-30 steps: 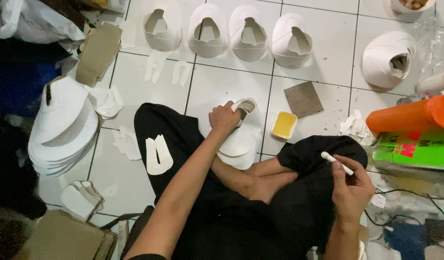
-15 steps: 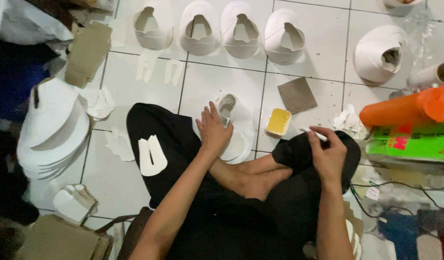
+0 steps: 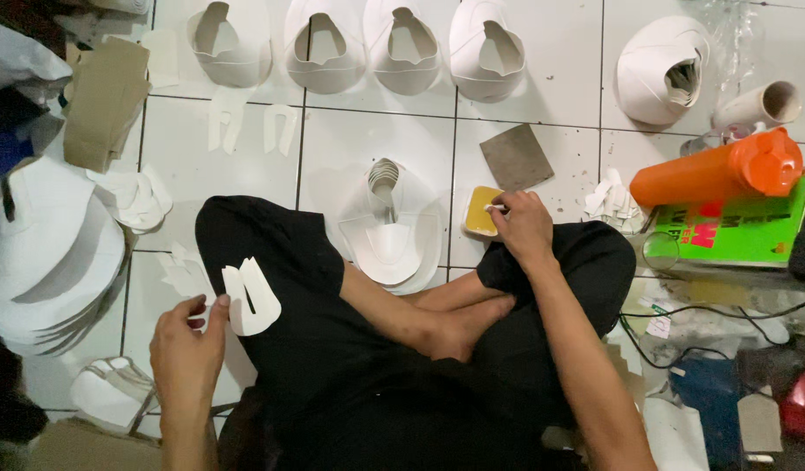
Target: The person sits on the floor and uses a small white tool to smooth the edges of white shoe parts. They repeatedly dip the tool into a small container of yellow liquid and apply it to the edges of the parts, then place the finished pieces on the floor.
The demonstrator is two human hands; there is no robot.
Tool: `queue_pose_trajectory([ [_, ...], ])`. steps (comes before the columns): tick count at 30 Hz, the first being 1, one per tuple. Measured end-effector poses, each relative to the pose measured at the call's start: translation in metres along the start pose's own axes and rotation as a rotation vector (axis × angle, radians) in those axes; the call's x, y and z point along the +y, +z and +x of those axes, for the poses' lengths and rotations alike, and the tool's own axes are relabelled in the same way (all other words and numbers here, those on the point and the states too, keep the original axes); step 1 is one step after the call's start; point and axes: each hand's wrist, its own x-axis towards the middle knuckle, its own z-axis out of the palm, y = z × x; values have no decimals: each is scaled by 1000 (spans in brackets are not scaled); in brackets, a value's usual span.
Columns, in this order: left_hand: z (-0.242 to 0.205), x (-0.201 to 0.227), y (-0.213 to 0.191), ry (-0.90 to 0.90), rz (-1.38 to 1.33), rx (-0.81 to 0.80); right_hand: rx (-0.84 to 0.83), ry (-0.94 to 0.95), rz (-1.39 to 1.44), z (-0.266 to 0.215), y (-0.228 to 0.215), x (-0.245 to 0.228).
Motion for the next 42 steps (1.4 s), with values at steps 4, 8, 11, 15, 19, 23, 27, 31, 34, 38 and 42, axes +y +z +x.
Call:
queue_pose_trajectory([
  [4, -1, 12, 7, -128, -47, -183, 24, -57, -58, 0, 15, 7],
  [8, 1, 1, 25, -154, -54, -105, 69, -44, -39, -5, 1, -3],
  [11, 0, -2, 30, -145, -38, -53, 188, -51, 18, -17, -21, -20],
  [15, -1, -3, 26, -112, 6, -38, 393, -68, 102, -39, -33, -43],
  [19, 2, -10, 17, 12, 117, -23, 83, 122, -6, -49, -11, -34],
  [23, -11, 2, -21, -159, -378, -164, 252, 146, 24, -50, -5, -30],
  [27, -16, -2, -33, -61, -1373, -145, 57, 290, 6, -51, -15, -43],
  [31, -27, 42, -35, -125, -1677, -365, 223, 334, -6, -45, -10, -36],
  [34, -29, 77, -16, -215, -1786, -662, -68, 450, -5, -45, -16, -41],
  [38, -32, 103, 7, -162, -1806, -692, 185, 328, 39, -47, -12, -36],
  [42, -37, 150, -14, 24, -1729, -744, -10, 458, 228, -44, -24, -40],
])
